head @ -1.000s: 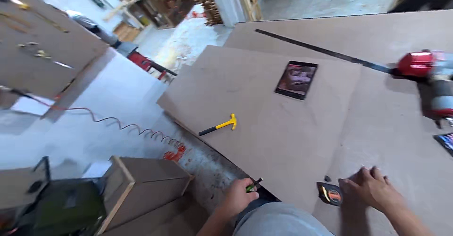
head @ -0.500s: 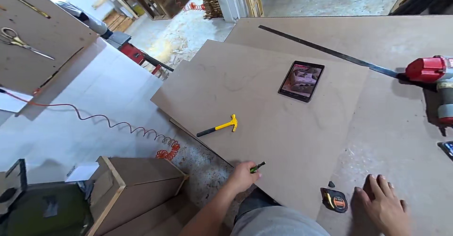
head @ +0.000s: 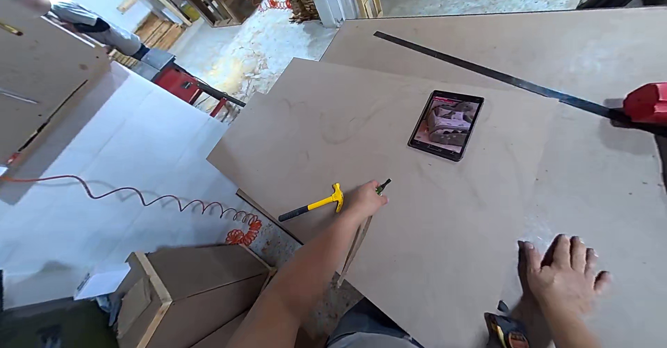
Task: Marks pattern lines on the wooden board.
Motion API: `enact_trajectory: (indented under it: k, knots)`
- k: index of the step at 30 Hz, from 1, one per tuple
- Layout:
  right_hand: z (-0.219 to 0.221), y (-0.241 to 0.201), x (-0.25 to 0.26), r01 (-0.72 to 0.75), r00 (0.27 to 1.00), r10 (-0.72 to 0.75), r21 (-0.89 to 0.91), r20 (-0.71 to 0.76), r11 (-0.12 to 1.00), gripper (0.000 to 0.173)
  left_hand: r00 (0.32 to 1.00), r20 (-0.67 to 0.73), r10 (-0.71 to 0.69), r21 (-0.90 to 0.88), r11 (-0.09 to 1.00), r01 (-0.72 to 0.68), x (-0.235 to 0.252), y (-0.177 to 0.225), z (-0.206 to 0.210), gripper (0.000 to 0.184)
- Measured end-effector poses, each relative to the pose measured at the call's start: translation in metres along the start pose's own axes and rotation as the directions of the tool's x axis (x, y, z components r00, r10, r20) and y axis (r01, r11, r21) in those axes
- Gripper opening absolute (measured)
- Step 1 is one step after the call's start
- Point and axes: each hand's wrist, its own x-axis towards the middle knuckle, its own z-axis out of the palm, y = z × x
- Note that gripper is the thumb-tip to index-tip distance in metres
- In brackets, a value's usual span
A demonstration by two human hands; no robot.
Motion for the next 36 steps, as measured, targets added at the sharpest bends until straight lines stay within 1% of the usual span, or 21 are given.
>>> enact_trajectory:
  k: [2, 6, 10, 12, 15, 18, 20, 22, 25, 30, 34, 36]
  knots:
    - [0.007, 0.000, 0.000, -0.017, 1.000, 0.016, -0.022, -0.016, 1.000, 0.090, 1.000, 0.001, -0.021, 0.014, 1.000, 0.021, 0.027, 0.007, -0.010, 0.043]
    - [0.005, 0.001, 0.000, -0.042, 0.999, 0.041, -0.036, -0.026, 0.998, 0.084, 0.998, -0.064, -0.004, 0.016, 1.000, 0.005, 0.090, 0.034, -0.031, 0.045]
    - [0.009, 0.005, 0.000, -0.043, 0.999, 0.041, -0.048, -0.027, 0.998, 0.083, 0.992, -0.129, 0.009, -0.035, 0.999, -0.013, 0.153, 0.064, -0.046, 0.047]
    - [0.006, 0.003, 0.000, -0.050, 0.999, 0.050, -0.050, -0.018, 0.997, 0.082, 0.993, -0.112, 0.023, -0.038, 0.999, -0.027, 0.181, 0.076, -0.049, 0.049]
    - [0.001, 0.000, 0.001, -0.070, 0.998, 0.070, -0.055, -0.004, 0.996, 0.082, 0.998, -0.009, 0.061, -0.003, 0.998, -0.061, 0.212, 0.092, -0.047, 0.056]
    - [0.001, -0.005, 0.001, -0.056, 0.998, 0.056, -0.054, 0.001, 0.997, 0.081, 0.989, 0.080, 0.128, 0.077, 0.988, -0.134, 0.225, 0.106, -0.048, 0.065]
    - [-0.003, -0.008, 0.001, -0.064, 0.998, 0.064, -0.058, -0.001, 0.996, 0.080, 0.975, 0.117, 0.188, 0.119, 0.972, -0.202, 0.228, 0.118, -0.047, 0.066]
    - [-0.002, -0.006, 0.001, -0.072, 0.997, 0.072, -0.086, -0.006, 0.994, 0.079, 0.964, 0.143, 0.222, 0.125, 0.963, -0.241, 0.236, 0.128, -0.043, 0.064]
    - [0.000, -0.003, 0.002, -0.074, 0.997, 0.074, -0.120, -0.004, 0.990, 0.077, 0.960, 0.164, 0.227, 0.158, 0.955, -0.253, 0.243, 0.146, -0.040, 0.065]
    - [0.008, 0.001, 0.001, -0.067, 0.998, 0.065, -0.139, -0.019, 0.988, 0.076, 0.950, 0.176, 0.257, 0.259, 0.919, -0.297, 0.257, 0.158, -0.035, 0.067]
    - [0.008, -0.001, 0.002, -0.068, 0.998, 0.066, -0.147, -0.018, 0.987, 0.075, 0.941, 0.222, 0.256, 0.348, 0.880, -0.322, 0.258, 0.176, -0.032, 0.068]
    - [0.009, 0.000, 0.002, -0.065, 0.998, 0.063, -0.151, -0.019, 0.986, 0.075, 0.933, 0.244, 0.265, 0.391, 0.853, -0.345, 0.255, 0.188, -0.021, 0.069]
